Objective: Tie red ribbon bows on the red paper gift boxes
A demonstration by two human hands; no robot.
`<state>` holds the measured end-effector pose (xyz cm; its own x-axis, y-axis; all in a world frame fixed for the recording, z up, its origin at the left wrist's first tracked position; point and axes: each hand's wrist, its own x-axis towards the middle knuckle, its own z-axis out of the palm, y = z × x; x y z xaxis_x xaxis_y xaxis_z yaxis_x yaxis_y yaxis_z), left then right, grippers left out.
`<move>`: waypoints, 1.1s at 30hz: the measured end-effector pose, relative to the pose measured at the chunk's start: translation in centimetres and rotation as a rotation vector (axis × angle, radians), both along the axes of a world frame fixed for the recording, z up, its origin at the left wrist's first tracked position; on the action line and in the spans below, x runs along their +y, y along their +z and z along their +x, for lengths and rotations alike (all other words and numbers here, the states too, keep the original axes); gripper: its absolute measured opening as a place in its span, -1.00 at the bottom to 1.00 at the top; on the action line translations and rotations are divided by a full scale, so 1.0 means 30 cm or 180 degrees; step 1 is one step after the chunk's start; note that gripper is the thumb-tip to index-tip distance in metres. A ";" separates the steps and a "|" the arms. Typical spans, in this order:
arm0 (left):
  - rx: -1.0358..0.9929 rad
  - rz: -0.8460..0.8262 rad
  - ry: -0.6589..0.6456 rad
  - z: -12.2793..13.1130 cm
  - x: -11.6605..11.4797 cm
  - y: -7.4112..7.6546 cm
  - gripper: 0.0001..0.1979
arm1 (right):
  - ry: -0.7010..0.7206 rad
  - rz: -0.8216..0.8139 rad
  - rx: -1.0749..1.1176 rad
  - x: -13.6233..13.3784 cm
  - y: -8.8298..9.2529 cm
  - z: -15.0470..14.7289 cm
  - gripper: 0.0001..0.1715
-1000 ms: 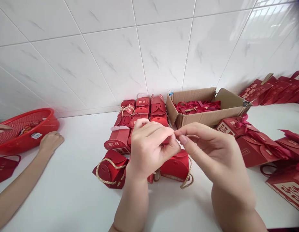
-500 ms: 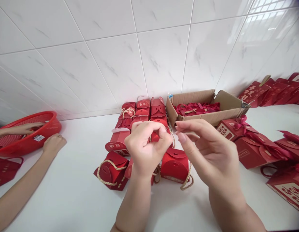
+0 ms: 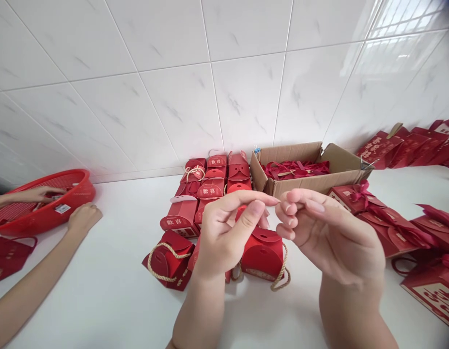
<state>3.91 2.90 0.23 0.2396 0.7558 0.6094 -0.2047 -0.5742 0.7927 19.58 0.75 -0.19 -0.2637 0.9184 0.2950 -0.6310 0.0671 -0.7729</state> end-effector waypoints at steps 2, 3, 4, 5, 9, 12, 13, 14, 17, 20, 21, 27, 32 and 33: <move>0.0041 0.0043 -0.0053 -0.002 -0.003 0.001 -0.83 | 0.0070 -0.0028 0.0064 0.001 0.001 0.004 -0.83; 0.0063 0.0068 -0.0080 -0.003 -0.005 0.002 -0.83 | 0.0081 -0.0016 0.0071 0.002 0.000 0.006 -0.82; 0.0079 0.0090 -0.0110 -0.004 -0.007 0.003 -0.82 | 0.0075 0.0012 0.0064 0.004 -0.001 0.008 -0.82; 0.0093 0.0103 -0.0138 -0.004 -0.009 0.004 -0.82 | 0.0055 0.0050 0.0049 0.006 -0.003 0.010 -0.82; 0.0073 0.0122 -0.0147 -0.005 -0.011 0.003 -0.81 | -0.0076 0.0242 -0.0013 0.012 -0.006 0.018 -0.78; -0.0039 0.0187 0.0058 -0.003 -0.009 -0.001 -0.78 | -0.0164 0.0365 -0.0083 0.013 -0.006 0.023 -0.76; -0.0067 0.0197 0.0147 -0.002 -0.008 -0.002 -0.76 | -0.0192 0.0405 -0.0120 0.013 -0.006 0.024 -0.75; -0.0087 0.0196 0.0221 -0.001 -0.008 -0.002 -0.74 | -0.0222 0.0450 -0.0164 0.012 -0.006 0.026 -0.75; -0.0035 0.0116 0.0289 0.004 -0.010 -0.001 -0.75 | -0.0315 0.0586 -0.0308 0.011 -0.007 0.030 -0.74; 0.0044 0.0055 0.0379 0.008 -0.016 0.004 -0.76 | -0.0296 0.0634 -0.0358 0.010 -0.005 0.033 -0.73; 0.0065 0.0050 0.0442 0.009 -0.018 0.006 -0.76 | -0.0257 0.0614 -0.0342 0.010 -0.004 0.033 -0.73; 0.0221 -0.0018 0.0756 0.006 -0.024 0.011 -0.82 | -0.0156 0.0405 -0.0196 0.002 0.000 0.033 -0.72; 0.0340 0.0154 0.0793 0.004 -0.013 0.000 -0.86 | -0.0073 0.0220 -0.0130 -0.004 0.000 0.033 -0.74; 0.0329 0.0198 0.0814 0.003 -0.011 -0.002 -0.88 | -0.0070 0.0178 -0.0128 -0.004 0.000 0.033 -0.74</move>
<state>4.01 2.56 0.18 0.1092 0.7616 0.6388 0.0332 -0.6451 0.7634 20.57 0.62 -0.20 -0.2562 0.9065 0.3355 -0.5975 0.1243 -0.7922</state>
